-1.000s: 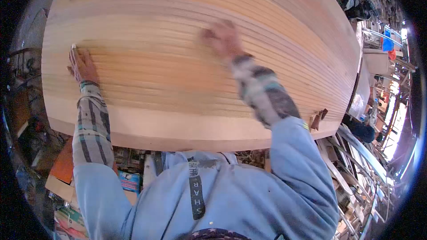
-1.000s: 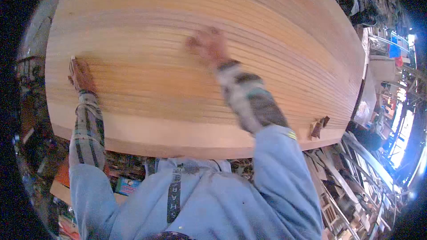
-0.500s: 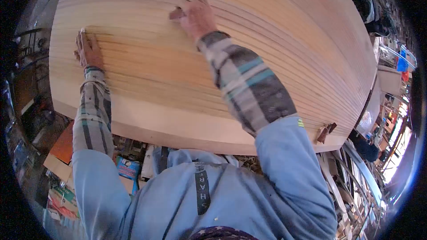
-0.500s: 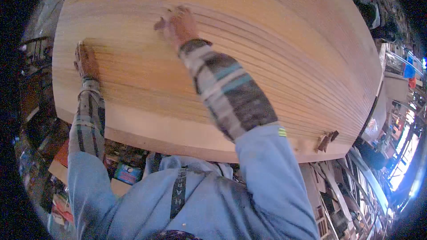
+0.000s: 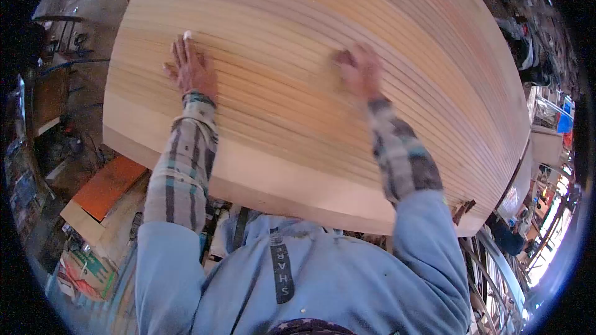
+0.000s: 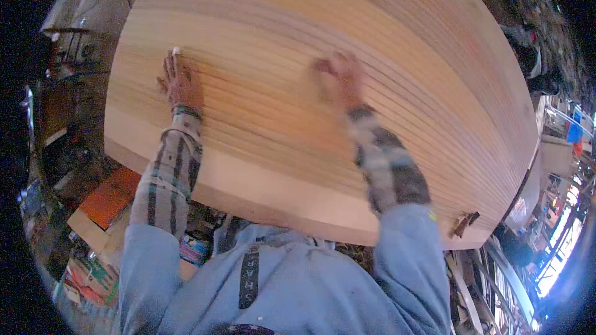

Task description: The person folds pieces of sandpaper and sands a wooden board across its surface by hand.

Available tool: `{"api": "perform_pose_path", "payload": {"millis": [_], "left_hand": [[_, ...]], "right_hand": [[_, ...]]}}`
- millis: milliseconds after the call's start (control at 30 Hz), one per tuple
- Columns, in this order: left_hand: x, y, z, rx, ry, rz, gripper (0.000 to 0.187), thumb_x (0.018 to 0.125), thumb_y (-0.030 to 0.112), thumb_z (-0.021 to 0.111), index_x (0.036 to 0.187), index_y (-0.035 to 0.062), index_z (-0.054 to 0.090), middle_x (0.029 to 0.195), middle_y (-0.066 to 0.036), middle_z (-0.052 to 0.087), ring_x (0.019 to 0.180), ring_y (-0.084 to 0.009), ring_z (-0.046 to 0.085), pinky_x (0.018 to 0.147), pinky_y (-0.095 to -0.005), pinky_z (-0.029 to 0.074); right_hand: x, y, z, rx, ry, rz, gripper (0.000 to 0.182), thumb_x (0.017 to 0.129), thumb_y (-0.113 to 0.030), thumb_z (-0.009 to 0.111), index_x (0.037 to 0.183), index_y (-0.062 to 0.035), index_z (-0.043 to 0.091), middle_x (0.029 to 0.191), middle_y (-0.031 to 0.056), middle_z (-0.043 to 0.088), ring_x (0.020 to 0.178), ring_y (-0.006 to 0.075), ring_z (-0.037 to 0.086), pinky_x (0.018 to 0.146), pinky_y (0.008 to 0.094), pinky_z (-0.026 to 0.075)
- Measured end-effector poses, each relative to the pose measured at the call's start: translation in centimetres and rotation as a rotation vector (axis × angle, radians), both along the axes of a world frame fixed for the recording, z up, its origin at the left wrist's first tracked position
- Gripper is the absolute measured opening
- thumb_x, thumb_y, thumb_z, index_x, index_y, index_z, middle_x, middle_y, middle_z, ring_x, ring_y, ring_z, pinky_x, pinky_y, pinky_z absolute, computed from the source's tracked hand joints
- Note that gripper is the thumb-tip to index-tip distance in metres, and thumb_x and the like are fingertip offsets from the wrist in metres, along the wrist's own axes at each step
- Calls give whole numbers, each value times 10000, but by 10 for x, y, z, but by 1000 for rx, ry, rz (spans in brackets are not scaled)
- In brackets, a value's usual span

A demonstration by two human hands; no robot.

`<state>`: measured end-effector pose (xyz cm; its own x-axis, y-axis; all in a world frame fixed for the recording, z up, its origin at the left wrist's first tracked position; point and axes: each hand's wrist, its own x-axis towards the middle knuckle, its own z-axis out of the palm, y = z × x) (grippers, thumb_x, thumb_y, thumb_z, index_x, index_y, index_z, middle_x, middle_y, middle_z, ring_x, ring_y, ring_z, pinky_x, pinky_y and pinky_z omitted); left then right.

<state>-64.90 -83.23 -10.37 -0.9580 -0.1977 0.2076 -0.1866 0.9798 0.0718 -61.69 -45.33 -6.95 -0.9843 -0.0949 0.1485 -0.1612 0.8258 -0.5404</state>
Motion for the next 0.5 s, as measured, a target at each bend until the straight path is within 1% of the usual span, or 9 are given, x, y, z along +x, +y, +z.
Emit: {"api": "perform_pose_path", "payload": {"millis": [67, 133, 167, 233, 267, 300, 367, 400, 500], "left_hand": [[1, 2, 1, 80, 10, -6, 577, 983, 398, 458, 1498, 173, 328, 1590, -52, 276, 1479, -243, 213, 1158, -608, 59], [1, 5, 13, 100, 0, 4, 576, 985, 392, 455, 1498, 164, 327, 1590, -58, 275, 1478, -249, 215, 1157, -614, 55], [2, 4, 18, 136, -10, -3, 575, 987, 386, 451, 1498, 156, 325, 1590, -64, 273, 1478, -255, 216, 1155, -620, 52], [5, 5, 15, 140, -17, -17, 575, 988, 384, 451, 1498, 149, 325, 1588, -71, 276, 1478, -259, 214, 1157, -619, 48], [4, 3, 13, 137, -11, -38, 575, 989, 381, 450, 1497, 143, 325, 1585, -79, 279, 1478, -264, 213, 1159, -618, 45], [4, 4, 11, 152, -5, -20, 575, 989, 381, 450, 1497, 143, 325, 1585, -79, 279, 1478, -264, 213, 1159, -618, 45], [3, 7, 6, 105, -26, -12, 571, 988, 375, 454, 1493, 136, 334, 1577, -90, 294, 1478, -269, 214, 1163, -620, 36], [4, 12, 9, 106, -19, 15, 571, 988, 375, 454, 1493, 136, 334, 1577, -90, 294, 1478, -269, 214, 1163, -620, 36], [5, 17, 22, 126, -21, 8, 611, 969, 387, 474, 1496, 113, 332, 1583, -93, 280, 1480, -280, 208, 1160, -624, 57]], "right_hand": [[-66, -103, -5, -95, -11, 60, 229, 813, -341, 643, 944, -172, 726, 997, 98, 702, 1065, 334, 585, 979, 466, 422], [-111, -169, -8, -36, 251, 164, 206, 731, -206, 673, 911, -110, 696, 948, 144, 660, 963, 336, 605, 831, 445, 483], [-110, -175, -9, -37, 244, 175, 206, 731, -206, 673, 911, -110, 696, 948, 144, 660, 963, 336, 605, 831, 445, 483], [-110, -154, -3, -151, -182, 190, 229, 747, -224, 699, 947, -112, 703, 968, 132, 677, 951, 315, 622, 834, 433, 489], [-90, -120, -13, -160, -80, 193, 250, 765, -255, 715, 961, -99, 703, 971, 116, 685, 906, 303, 631, 818, 424, 496], [-60, -89, 8, -81, 7, 98, 243, 766, -214, 723, 970, -83, 696, 912, 116, 670, 856, 298, 627, 774, 406, 504], [-13, -3, 12, 16, -167, 23, 211, 777, -82, 708, 983, -58, 673, 846, 103, 613, 819, 260, 609, 717, 351, 494], [10, 14, 34, 20, -80, -46, 161, 781, -51, 699, 939, -45, 670, 842, 99, 604, 791, 252, 594, 692, 356, 483], [-7, 4, 13, 29, -19, -35, 120, 767, -44, 697, 880, -35, 657, 827, 98, 596, 767, 257, 590, 673, 366, 475]]}}
